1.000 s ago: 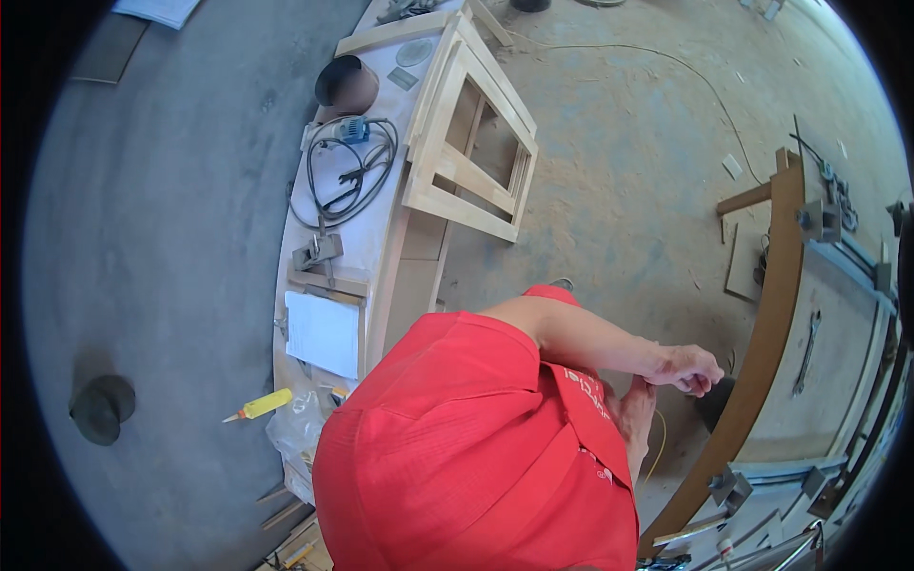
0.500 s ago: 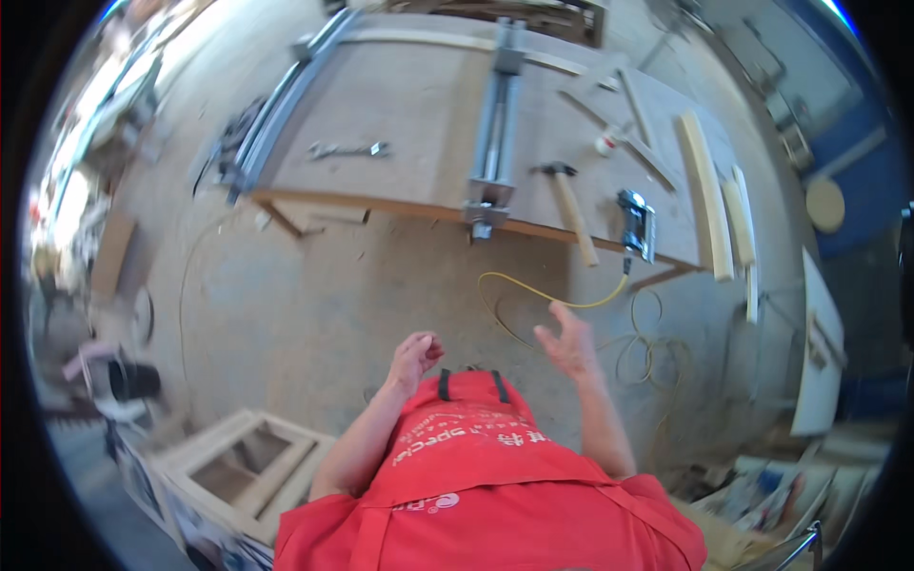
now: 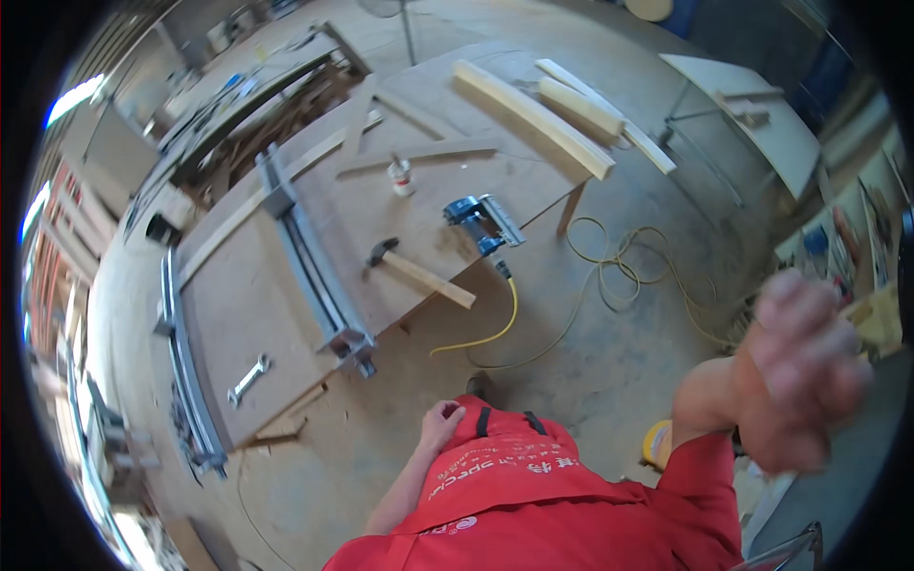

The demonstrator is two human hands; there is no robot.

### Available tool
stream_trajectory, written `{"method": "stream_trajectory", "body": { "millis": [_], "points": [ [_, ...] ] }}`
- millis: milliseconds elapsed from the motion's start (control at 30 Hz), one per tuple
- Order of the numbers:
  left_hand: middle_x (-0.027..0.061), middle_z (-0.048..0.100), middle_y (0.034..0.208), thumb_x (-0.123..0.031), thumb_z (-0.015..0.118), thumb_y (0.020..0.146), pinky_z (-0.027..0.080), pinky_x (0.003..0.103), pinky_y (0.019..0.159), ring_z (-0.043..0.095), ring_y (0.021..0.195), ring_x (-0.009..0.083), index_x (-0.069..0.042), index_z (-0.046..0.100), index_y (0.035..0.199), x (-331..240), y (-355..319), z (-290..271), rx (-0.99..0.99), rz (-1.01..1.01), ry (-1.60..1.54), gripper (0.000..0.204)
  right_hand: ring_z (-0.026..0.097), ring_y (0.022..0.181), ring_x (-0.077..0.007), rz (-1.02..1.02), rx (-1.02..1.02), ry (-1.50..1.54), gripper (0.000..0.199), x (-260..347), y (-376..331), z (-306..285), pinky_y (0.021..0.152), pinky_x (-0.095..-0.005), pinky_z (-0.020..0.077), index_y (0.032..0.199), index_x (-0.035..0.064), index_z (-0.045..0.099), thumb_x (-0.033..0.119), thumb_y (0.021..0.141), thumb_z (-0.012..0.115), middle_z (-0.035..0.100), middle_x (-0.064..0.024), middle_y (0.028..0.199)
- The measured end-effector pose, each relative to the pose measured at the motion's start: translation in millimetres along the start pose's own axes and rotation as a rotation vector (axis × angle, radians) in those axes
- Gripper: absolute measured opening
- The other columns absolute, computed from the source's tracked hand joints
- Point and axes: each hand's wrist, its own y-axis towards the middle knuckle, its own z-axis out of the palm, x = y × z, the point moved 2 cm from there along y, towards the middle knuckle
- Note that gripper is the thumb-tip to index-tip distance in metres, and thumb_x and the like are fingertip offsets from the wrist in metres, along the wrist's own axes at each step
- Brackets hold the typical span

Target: Assembling a wooden frame by gluing parts, applying clamps, wiping excess glue, and securing joints with a pneumatic nail gun.

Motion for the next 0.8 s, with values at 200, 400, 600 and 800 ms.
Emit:
{"method": "stream_trajectory", "body": {
  "millis": [200, 400, 600, 800],
  "points": [
    [0.0108, 0.078, 0.099, -0.03, 0.078, 0.094, 0.058, 0.033, 0.085, 0.074, 0.091, 0.0165, -0.003, 0.073, 0.116, -100, 108, -4, 0.166, 0.1, 0.242, 0.036, 0.058, 0.078, -0.0195, -0.034, -0.123, -0.195, 0.034, -60, 36, -14, 0.071, -0.0356, 0.0442, 0.111, 0.0148, 0.073, 0.042, 0.094, 0.063, 0.067, 0.0, 0.086],
    [0.0117, 0.078, 0.098, -0.03, 0.079, 0.092, 0.059, 0.034, 0.084, 0.074, 0.091, 0.019, -0.004, 0.073, 0.114, -152, 207, 0, 0.205, 0.216, 0.412, 0.035, 0.059, 0.079, -0.02, 0.067, -0.129, -0.337, 0.032, -138, 31, -63, 0.071, -0.0364, 0.0449, 0.109, 0.0148, 0.073, 0.041, 0.094, 0.062, 0.066, 0.0003, 0.085],
    [0.0156, 0.078, 0.1, -0.033, 0.078, 0.092, 0.059, 0.036, 0.084, 0.075, 0.091, 0.0217, -0.001, 0.073, 0.113, -195, 308, 59, 0.244, 0.161, 0.332, 0.038, 0.06, 0.079, -0.0206, 0.204, -0.086, -0.362, 0.029, -203, -10, -203, 0.07, -0.0371, 0.0455, 0.107, 0.0148, 0.073, 0.039, 0.094, 0.061, 0.066, 0.0005, 0.083],
    [0.0173, 0.078, 0.099, -0.032, 0.077, 0.091, 0.059, 0.037, 0.085, 0.076, 0.092, 0.0234, 0.001, 0.074, 0.113, -228, 356, 115, 0.111, -0.095, 0.472, 0.04, 0.061, 0.08, -0.0211, 0.197, 0.016, -0.275, 0.027, -391, 19, -264, 0.07, -0.0379, 0.0462, 0.105, 0.0148, 0.073, 0.037, 0.094, 0.06, 0.065, 0.0007, 0.081]
  ]
}}
